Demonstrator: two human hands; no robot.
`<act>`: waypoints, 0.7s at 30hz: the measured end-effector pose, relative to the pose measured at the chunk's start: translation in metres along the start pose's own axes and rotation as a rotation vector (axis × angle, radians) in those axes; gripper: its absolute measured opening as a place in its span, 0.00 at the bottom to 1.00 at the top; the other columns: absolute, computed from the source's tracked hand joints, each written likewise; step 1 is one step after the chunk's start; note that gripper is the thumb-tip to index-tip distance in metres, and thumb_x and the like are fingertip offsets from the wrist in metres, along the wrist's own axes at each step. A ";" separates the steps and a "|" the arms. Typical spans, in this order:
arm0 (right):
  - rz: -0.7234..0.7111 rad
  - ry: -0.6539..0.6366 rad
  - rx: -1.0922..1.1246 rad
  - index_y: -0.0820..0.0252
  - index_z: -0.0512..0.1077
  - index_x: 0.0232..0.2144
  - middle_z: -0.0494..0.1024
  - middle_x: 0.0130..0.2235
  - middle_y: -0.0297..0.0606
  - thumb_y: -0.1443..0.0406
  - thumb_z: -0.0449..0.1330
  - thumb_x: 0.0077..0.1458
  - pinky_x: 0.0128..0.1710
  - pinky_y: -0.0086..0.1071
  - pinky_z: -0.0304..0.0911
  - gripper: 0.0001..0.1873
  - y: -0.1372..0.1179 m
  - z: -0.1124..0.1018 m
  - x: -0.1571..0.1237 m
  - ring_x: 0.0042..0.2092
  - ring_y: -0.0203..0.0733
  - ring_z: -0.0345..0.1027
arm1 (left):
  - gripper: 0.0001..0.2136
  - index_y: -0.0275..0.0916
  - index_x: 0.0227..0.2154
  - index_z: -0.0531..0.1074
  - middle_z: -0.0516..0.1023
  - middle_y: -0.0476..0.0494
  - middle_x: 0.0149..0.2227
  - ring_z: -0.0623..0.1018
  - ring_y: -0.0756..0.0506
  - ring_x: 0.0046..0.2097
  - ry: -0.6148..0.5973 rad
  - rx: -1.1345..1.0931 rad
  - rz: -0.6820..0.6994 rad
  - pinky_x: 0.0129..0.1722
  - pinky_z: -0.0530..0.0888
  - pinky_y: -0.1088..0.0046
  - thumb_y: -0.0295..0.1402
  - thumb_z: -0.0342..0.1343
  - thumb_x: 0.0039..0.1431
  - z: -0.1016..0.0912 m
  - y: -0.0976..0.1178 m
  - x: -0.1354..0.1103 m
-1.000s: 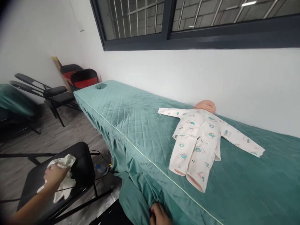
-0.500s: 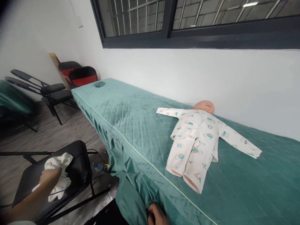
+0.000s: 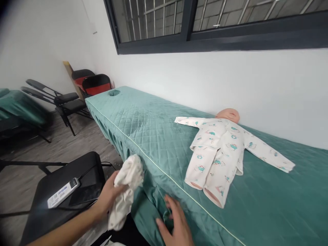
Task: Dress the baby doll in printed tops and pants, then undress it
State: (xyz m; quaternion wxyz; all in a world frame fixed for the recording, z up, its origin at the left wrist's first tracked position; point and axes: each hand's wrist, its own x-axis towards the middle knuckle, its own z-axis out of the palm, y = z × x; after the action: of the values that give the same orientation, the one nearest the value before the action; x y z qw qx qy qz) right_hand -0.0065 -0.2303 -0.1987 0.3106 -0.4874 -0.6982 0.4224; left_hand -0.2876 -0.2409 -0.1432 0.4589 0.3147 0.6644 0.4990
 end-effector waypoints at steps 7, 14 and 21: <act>-0.007 -0.102 0.478 0.46 0.40 0.73 0.48 0.74 0.48 0.53 0.79 0.31 0.67 0.52 0.56 0.75 -0.070 -0.024 0.021 0.71 0.62 0.51 | 0.23 0.39 0.54 0.71 0.74 0.36 0.49 0.75 0.37 0.49 -0.416 0.006 0.474 0.49 0.75 0.58 0.44 0.59 0.60 0.097 0.033 -0.053; 0.049 0.086 0.894 0.49 0.55 0.66 0.69 0.64 0.50 0.48 0.77 0.36 0.61 0.52 0.65 0.60 -0.096 -0.058 0.036 0.62 0.60 0.68 | 0.17 0.42 0.58 0.66 0.61 0.35 0.57 0.64 0.39 0.61 -0.231 0.298 1.031 0.60 0.66 0.56 0.37 0.45 0.71 0.149 0.069 -0.039; -0.065 0.699 0.143 0.49 0.66 0.60 0.73 0.59 0.44 0.57 0.75 0.41 0.57 0.48 0.69 0.43 -0.060 -0.147 0.018 0.58 0.57 0.71 | 0.19 0.39 0.61 0.63 0.66 0.32 0.59 0.66 0.38 0.62 -0.357 0.357 1.251 0.59 0.69 0.58 0.33 0.47 0.70 0.166 0.052 -0.033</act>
State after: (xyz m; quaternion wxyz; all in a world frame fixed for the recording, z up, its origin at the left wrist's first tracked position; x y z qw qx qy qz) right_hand 0.0865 -0.1812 -0.0790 0.5773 -0.5571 -0.5335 0.2678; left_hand -0.1241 -0.1920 -0.0970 0.1271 0.7888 0.3433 0.4937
